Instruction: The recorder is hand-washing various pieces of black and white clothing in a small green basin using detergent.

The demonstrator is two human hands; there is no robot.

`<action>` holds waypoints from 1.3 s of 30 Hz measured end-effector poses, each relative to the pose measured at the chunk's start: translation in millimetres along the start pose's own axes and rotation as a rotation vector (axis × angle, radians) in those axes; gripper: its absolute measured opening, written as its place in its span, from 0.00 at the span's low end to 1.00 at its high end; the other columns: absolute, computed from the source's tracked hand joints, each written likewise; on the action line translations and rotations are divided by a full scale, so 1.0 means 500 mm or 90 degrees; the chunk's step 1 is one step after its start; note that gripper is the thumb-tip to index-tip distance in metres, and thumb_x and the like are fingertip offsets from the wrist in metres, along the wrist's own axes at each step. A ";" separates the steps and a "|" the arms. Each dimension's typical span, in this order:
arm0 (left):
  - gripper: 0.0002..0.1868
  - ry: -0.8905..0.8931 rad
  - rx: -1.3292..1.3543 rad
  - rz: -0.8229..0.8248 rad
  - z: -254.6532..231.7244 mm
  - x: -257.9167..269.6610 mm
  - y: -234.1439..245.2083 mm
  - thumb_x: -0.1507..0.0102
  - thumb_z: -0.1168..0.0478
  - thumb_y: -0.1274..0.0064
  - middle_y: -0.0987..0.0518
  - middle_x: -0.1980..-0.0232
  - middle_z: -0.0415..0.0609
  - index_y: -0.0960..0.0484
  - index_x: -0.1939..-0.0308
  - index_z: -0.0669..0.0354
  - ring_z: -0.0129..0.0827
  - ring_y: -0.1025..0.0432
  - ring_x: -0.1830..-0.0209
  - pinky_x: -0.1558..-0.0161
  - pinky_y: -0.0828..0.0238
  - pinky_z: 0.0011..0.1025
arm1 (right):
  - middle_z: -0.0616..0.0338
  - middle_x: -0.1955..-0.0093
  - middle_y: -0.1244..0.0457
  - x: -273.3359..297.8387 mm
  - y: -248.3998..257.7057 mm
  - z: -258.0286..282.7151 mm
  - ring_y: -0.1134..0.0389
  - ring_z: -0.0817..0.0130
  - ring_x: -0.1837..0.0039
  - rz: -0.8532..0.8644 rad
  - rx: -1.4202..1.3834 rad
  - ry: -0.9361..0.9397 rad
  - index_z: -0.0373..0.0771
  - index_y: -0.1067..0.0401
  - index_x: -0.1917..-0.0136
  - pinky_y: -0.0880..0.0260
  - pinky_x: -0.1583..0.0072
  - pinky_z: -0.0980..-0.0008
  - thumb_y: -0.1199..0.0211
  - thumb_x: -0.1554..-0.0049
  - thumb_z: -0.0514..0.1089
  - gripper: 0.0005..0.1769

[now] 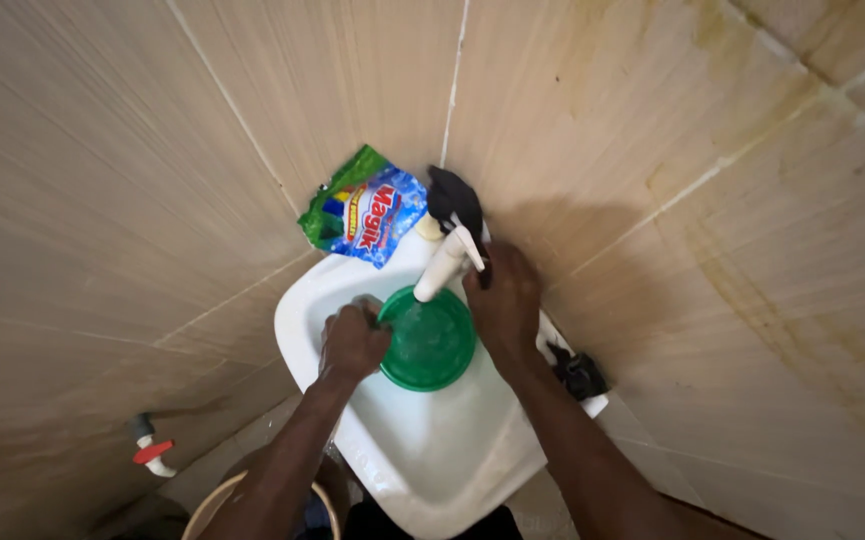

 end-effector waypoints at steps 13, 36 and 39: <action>0.15 -0.107 0.239 0.012 -0.035 0.020 -0.021 0.33 0.57 0.49 0.14 0.57 0.56 0.15 0.51 0.64 0.41 0.19 0.60 0.57 0.22 0.39 | 0.49 0.50 0.34 0.116 0.234 0.144 0.30 0.55 0.52 -0.143 -0.146 0.036 0.34 0.26 0.48 0.29 0.52 0.63 0.35 0.51 0.32 0.15; 0.19 -0.137 0.039 -0.127 -0.044 0.076 -0.043 0.39 0.60 0.47 0.19 0.49 0.63 0.17 0.47 0.65 0.57 0.24 0.51 0.47 0.29 0.45 | 0.43 0.43 0.33 0.160 -0.083 0.045 0.32 0.44 0.41 0.181 -0.163 -0.218 0.39 0.24 0.40 0.32 0.39 0.51 0.40 0.44 0.43 0.19; 0.14 -0.141 0.035 -0.142 -0.039 0.074 -0.025 0.39 0.64 0.49 0.19 0.49 0.60 0.16 0.51 0.63 0.54 0.23 0.50 0.45 0.27 0.44 | 0.42 0.40 0.35 0.158 -0.151 0.052 0.34 0.41 0.40 0.317 -0.116 -0.141 0.42 0.24 0.40 0.33 0.40 0.47 0.42 0.43 0.45 0.19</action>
Point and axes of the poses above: each hand's wrist, its own x-axis away from the middle knuckle, its own y-axis out of the back of the hand, z = x × y, the point moved 7 cm from there along -x, towards the middle knuckle
